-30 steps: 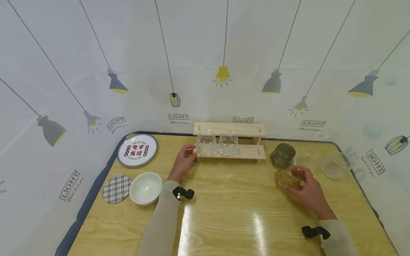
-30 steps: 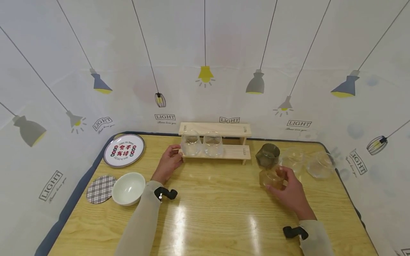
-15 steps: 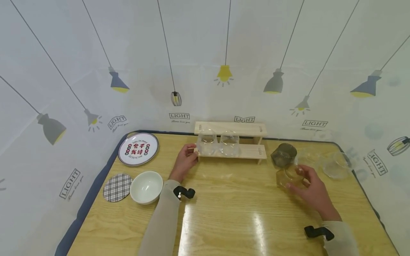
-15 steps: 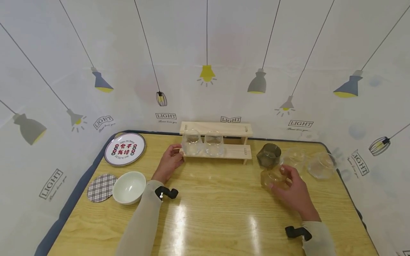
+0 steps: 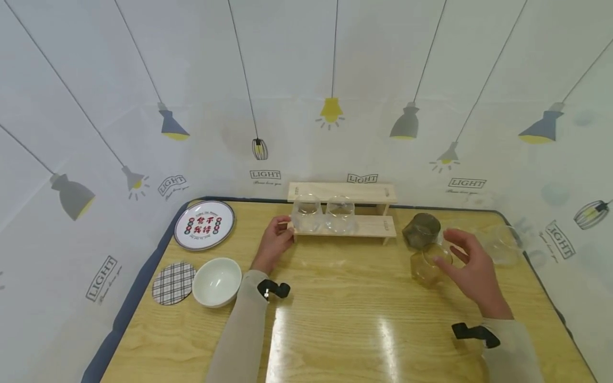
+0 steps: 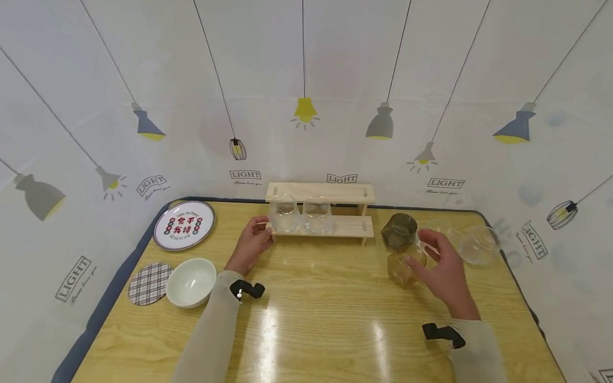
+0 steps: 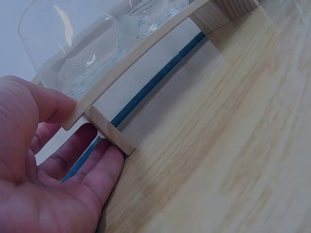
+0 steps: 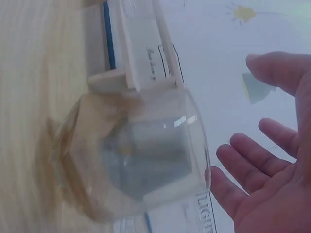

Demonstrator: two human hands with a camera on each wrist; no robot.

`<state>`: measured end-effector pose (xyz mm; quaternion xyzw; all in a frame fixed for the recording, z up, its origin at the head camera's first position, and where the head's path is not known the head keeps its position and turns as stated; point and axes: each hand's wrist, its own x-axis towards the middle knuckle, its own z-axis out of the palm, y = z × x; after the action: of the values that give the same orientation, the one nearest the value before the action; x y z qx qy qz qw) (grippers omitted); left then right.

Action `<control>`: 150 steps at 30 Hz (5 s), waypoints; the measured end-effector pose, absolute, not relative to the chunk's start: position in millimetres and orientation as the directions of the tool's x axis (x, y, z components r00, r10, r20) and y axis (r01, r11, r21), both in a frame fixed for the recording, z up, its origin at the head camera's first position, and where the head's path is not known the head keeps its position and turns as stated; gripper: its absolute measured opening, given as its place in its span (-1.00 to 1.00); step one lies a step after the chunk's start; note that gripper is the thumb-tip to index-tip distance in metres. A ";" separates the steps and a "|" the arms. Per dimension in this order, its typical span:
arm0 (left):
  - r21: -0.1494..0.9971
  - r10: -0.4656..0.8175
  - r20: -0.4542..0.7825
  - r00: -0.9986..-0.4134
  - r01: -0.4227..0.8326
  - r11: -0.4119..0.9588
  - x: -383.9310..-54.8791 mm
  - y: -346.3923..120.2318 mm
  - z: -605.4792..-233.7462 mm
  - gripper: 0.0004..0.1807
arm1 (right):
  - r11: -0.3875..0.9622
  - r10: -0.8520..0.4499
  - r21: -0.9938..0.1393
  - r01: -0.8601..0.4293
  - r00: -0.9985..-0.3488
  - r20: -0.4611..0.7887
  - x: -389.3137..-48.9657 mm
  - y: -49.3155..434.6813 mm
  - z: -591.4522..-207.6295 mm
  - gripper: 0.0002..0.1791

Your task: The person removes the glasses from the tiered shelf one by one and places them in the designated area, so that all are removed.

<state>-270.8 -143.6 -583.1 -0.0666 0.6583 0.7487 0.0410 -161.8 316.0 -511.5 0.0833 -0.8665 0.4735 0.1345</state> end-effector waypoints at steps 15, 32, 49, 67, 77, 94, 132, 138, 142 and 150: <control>0.984 -0.025 -0.139 -0.990 -0.135 -0.114 -272.4 -145.5 -586.3 -0.60 | 0.510 -0.101 -0.789 -0.343 -0.935 0.341 -209.5 238.2 -496.4 -0.35; 0.979 -0.013 -0.137 -0.990 -0.134 -0.152 -274.5 -145.5 -586.0 -0.60 | 0.334 -0.201 -0.917 -0.217 -0.967 0.156 -255.0 162.7 -524.2 -0.21; 0.983 -0.010 -0.142 -0.990 -0.140 -0.121 -275.3 -147.7 -590.6 -0.59 | 0.356 -0.201 -0.914 -0.195 -0.971 0.128 -272.7 132.1 -540.7 -0.03; 0.986 -0.019 -0.140 -0.990 -0.138 -0.094 -274.0 -146.4 -586.2 -0.60 | 0.331 -0.241 -0.906 -0.264 -0.952 0.189 -229.3 152.8 -517.5 -0.09; 0.987 -0.029 -0.141 -0.990 -0.138 -0.086 -273.7 -146.5 -585.1 -0.60 | 0.429 -0.175 -0.841 -0.329 -0.944 0.280 -183.3 191.3 -488.5 -0.05; 0.983 -0.038 -0.156 -0.987 -0.151 -0.102 -272.1 -141.3 -583.7 -0.62 | 0.525 -0.036 -0.769 -0.364 -0.912 0.408 -136.9 274.7 -474.7 -0.03; 0.979 -0.025 -0.181 -0.983 -0.177 -0.105 -274.9 -142.7 -586.2 -0.64 | 0.631 0.334 -0.744 0.220 -0.942 0.005 -141.9 388.3 -549.6 0.06; 0.979 -0.026 -0.181 -0.983 -0.177 -0.104 -275.2 -143.0 -586.1 -0.64 | 0.620 0.318 -0.746 0.242 -0.947 -0.043 -142.7 388.3 -557.1 0.11; 0.978 -0.020 -0.180 -0.984 -0.177 -0.109 -275.6 -142.4 -585.8 -0.64 | 0.625 0.305 -0.734 0.265 -0.949 -0.083 -141.3 388.2 -558.8 0.18; 0.977 -0.012 -0.181 -0.983 -0.179 -0.112 -274.7 -142.9 -585.2 -0.63 | 0.667 0.266 -0.697 0.264 -0.958 -0.108 -139.8 387.8 -556.7 0.23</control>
<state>-274.7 -142.9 -585.2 -0.0719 0.6639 0.7423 0.0561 -139.8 387.8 -556.7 -0.1451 -0.9129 0.3816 0.0012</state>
